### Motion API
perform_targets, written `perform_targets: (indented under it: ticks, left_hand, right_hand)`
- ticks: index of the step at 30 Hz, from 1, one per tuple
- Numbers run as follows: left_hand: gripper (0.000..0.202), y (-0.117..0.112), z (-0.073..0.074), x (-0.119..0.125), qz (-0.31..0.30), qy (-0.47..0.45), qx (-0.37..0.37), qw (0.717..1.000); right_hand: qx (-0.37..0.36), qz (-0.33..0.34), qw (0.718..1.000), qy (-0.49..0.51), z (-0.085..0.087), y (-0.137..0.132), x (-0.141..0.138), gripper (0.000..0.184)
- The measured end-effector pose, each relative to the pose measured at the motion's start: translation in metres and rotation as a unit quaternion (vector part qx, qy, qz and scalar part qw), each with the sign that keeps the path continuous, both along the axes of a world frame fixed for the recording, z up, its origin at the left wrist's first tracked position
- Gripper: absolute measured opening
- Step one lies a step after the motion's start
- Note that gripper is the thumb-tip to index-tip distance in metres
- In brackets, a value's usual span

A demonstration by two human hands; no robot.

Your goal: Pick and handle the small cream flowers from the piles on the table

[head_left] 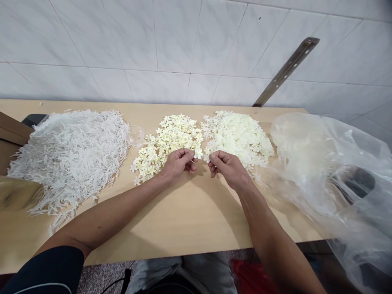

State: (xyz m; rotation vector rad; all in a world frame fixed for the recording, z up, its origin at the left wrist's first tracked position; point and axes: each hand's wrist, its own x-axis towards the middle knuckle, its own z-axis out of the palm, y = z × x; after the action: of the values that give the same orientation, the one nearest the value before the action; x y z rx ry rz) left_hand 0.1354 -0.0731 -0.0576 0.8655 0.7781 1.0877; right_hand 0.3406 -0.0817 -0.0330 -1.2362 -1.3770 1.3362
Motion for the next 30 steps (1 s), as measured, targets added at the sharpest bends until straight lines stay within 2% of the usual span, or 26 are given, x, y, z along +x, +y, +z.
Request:
perform_targets:
  ticks: [7, 9, 11, 13, 15, 16, 17, 18, 19, 21, 22, 23, 25, 30]
  left_hand:
    - [0.038, -0.002, -0.001, 0.001, -0.013, -0.003, -0.003, 1.000]
    - [0.038, -0.002, 0.000, 0.001, -0.019, -0.002, -0.003, 1.000]
    - [0.039, -0.003, 0.000, 0.002, -0.021, 0.000, -0.005, 1.000]
    - [0.040, -0.003, 0.000, 0.002, -0.022, 0.004, -0.004, 1.000]
    - [0.040, -0.004, 0.000, 0.003, -0.023, 0.012, 0.002, 1.000]
    - [0.040, -0.004, -0.001, 0.004, -0.024, 0.017, 0.007, 1.000]
    - [0.040, -0.004, -0.001, 0.004, -0.024, 0.022, 0.013, 0.999]
    - [0.040, -0.004, -0.002, 0.004, -0.023, 0.028, 0.020, 0.999]
    - [0.040, -0.004, -0.002, 0.005, -0.022, 0.034, 0.030, 0.999]
    - [0.039, -0.005, -0.004, 0.005, -0.013, 0.056, 0.055, 0.997]
    - [0.038, -0.005, -0.005, 0.006, -0.005, 0.070, 0.068, 0.995]
    - [0.037, -0.006, -0.006, 0.006, 0.003, 0.085, 0.080, 0.993]
    - [0.036, -0.007, -0.007, 0.007, 0.012, 0.106, 0.095, 0.990]
    - [0.034, -0.008, -0.009, 0.010, 0.013, 0.112, 0.084, 0.990]
  right_hand:
    - [0.009, -0.028, 1.000, 0.001, 0.005, 0.001, 0.003, 0.046]
    - [0.032, -0.042, 0.998, -0.040, 0.005, 0.002, 0.009, 0.042]
    - [0.065, -0.103, 0.986, -0.115, 0.005, 0.005, 0.020, 0.040]
    - [0.108, -0.200, 0.951, -0.210, 0.005, 0.010, 0.033, 0.044]
    - [0.165, -0.286, 0.893, -0.306, 0.005, 0.013, 0.045, 0.050]
    - [0.192, -0.318, 0.863, -0.341, 0.006, 0.013, 0.048, 0.049]
    - [0.210, -0.334, 0.846, -0.358, 0.007, 0.013, 0.048, 0.045]
    - [0.214, -0.331, 0.849, -0.353, 0.007, 0.011, 0.045, 0.040]
    - [0.202, -0.307, 0.871, -0.327, 0.007, 0.009, 0.039, 0.038]
    - [0.124, -0.171, 0.951, -0.224, 0.005, 0.002, 0.023, 0.045]
    - [0.075, -0.087, 0.978, -0.172, 0.002, -0.001, 0.014, 0.048]
    - [0.044, -0.033, 0.990, -0.133, -0.001, -0.003, 0.005, 0.049]
    - [0.013, 0.008, 0.995, -0.094, -0.008, -0.006, -0.007, 0.047]
    - [0.012, -0.023, 0.996, -0.084, -0.016, -0.003, -0.012, 0.044]
